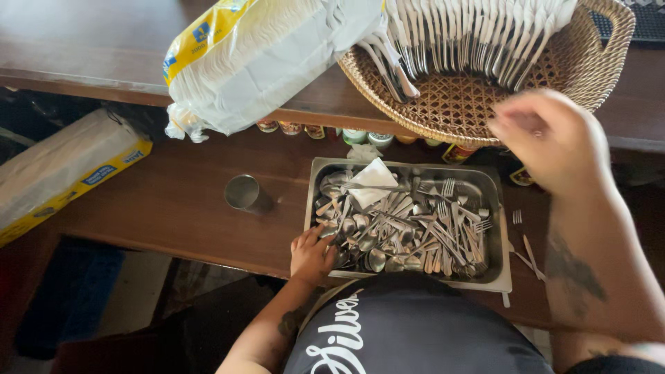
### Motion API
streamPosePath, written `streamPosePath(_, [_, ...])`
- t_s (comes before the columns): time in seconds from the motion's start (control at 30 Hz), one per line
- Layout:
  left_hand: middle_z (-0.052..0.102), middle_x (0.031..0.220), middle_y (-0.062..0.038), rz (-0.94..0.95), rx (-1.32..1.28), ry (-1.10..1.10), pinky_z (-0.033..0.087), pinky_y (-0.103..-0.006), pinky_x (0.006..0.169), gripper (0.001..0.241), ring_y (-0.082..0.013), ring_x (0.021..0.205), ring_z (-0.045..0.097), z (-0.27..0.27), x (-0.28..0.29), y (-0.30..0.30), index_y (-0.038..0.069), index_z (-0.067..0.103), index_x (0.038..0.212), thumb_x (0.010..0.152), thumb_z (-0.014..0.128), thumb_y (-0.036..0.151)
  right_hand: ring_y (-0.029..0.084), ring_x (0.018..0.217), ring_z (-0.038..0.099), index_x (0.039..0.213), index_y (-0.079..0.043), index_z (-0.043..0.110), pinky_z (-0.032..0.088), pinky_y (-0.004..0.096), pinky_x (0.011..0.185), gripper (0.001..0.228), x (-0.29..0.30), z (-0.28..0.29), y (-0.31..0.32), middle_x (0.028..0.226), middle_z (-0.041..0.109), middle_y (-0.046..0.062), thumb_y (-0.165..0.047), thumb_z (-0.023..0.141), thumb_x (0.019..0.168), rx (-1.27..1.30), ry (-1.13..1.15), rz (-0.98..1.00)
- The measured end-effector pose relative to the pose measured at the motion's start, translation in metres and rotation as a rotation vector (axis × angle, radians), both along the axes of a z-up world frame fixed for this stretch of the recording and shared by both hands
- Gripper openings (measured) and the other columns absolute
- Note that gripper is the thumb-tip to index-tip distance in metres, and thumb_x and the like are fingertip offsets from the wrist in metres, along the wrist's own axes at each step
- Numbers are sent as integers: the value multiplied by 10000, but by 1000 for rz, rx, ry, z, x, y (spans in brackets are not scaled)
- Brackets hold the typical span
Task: The person wipes and polishes pieces of cutlery, including spoons and forks, using white napkins before placing them into a larger container or a wicker basket.
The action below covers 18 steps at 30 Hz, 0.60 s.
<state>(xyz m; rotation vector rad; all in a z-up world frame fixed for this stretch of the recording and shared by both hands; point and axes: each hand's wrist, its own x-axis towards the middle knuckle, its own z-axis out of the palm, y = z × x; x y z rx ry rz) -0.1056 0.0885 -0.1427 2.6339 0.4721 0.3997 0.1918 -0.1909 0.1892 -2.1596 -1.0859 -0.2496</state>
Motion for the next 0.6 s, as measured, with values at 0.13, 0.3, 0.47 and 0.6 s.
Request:
streamPosePath(0.13, [602,1410,-83,7,-4,-31,348,-512,1094,347,-315,1321,504,-3,-2,-1,205,759,1163,838,710,317,164,722,585,1149,-31,728,518,328,655,291,56,7,82,910,682,72,-262,801,988,-186,142,43])
streamPosePath(0.3, [595,1412,-92,10,-13,-9,336,-522,1090,391,-318,1322,495,-4,1,0,206,755,1181,809,709,319,199,584,598,1122,-105,794,493,337,573,351,126,-1,172,840,730,107,-350,815,872,-282,253,-39])
streamPosePath(0.47, [582,1420,-115,0,-26,-5,329,-523,1099,381,-331,1341,481,-2,-1,0,193,743,1191,836,710,327,332,837,705,1013,-142,815,546,429,799,377,160,-34,222,914,772,123,-485,797,856,-591,-28,-148])
streamPosePath(0.6, [582,1416,-94,-8,-43,36,326,-523,1096,388,-327,1328,476,1,1,1,189,736,1173,813,717,331,347,952,689,967,-106,826,520,436,880,436,155,-53,226,953,758,157,-533,800,880,-400,-30,-173])
